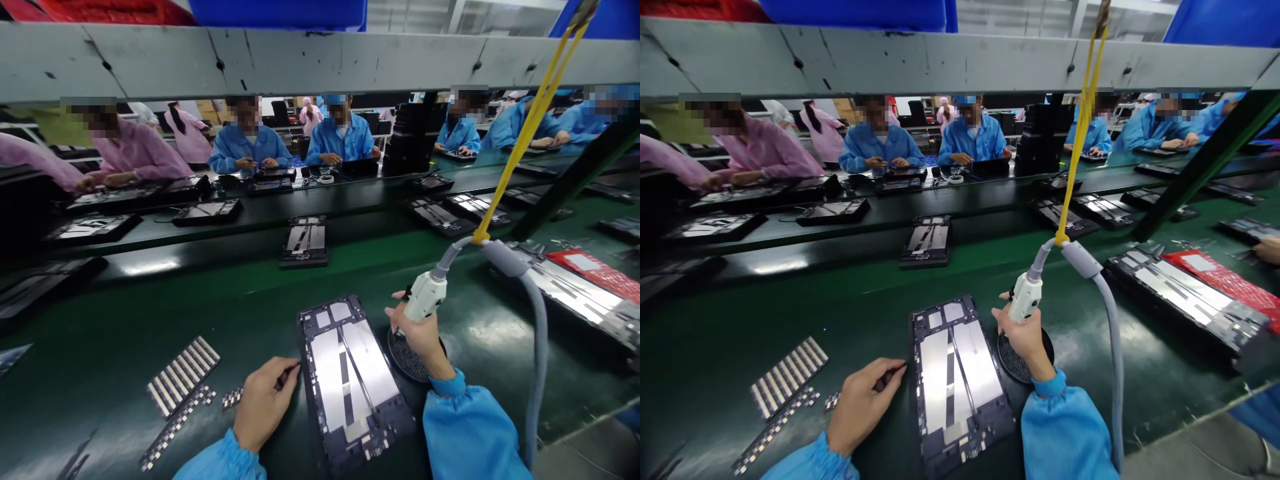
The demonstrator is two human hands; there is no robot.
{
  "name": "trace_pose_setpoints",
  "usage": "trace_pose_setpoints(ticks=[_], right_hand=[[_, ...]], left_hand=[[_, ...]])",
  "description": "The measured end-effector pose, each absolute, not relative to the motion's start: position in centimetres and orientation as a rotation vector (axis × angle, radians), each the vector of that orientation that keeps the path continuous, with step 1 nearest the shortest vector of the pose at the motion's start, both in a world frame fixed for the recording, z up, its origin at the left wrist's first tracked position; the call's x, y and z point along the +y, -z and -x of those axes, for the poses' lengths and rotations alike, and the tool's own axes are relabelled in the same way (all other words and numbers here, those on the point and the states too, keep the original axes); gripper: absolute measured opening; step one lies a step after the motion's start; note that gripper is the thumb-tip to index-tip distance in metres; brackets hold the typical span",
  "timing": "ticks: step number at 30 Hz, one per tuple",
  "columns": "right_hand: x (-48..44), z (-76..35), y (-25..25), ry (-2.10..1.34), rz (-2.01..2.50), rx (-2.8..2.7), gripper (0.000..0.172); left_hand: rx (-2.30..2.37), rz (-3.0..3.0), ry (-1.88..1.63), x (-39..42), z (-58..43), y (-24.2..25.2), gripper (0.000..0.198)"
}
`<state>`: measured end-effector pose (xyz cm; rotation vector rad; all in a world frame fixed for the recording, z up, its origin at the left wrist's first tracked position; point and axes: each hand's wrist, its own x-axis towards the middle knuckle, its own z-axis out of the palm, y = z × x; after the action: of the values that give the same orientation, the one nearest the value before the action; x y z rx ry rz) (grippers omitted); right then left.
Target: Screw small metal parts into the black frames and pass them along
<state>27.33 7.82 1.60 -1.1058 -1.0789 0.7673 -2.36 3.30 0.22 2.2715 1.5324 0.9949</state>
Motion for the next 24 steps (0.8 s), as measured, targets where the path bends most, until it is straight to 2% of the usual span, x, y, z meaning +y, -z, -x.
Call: trace_pose_setpoints(ticks=[5, 10, 14, 24], right_hand=[[7.5, -27.2, -2.4, -0.766, 1.116, -1.081, 0.035], [5.8, -25.7, -5.6, -0.676, 1.101, -1.041, 0.028], [5.4, -22.1, -7.3, -0.870, 0.949, -1.142, 0.032], [8.2, -13.4, -5.2, -1.053, 0.942, -1.319, 0.030]], left_hand=[[1.564, -2.238, -0.879, 3.5, 2.2, 0.1, 0.022], [1.551, -2.200, -0.826, 2.8, 0.9, 0.6, 0.019], [1.509, -2.182, -0.794, 2.7, -0.1, 1.0, 0.017], [1.684, -2.001, -0.888, 3.3, 1.5, 0.6, 0.012]])
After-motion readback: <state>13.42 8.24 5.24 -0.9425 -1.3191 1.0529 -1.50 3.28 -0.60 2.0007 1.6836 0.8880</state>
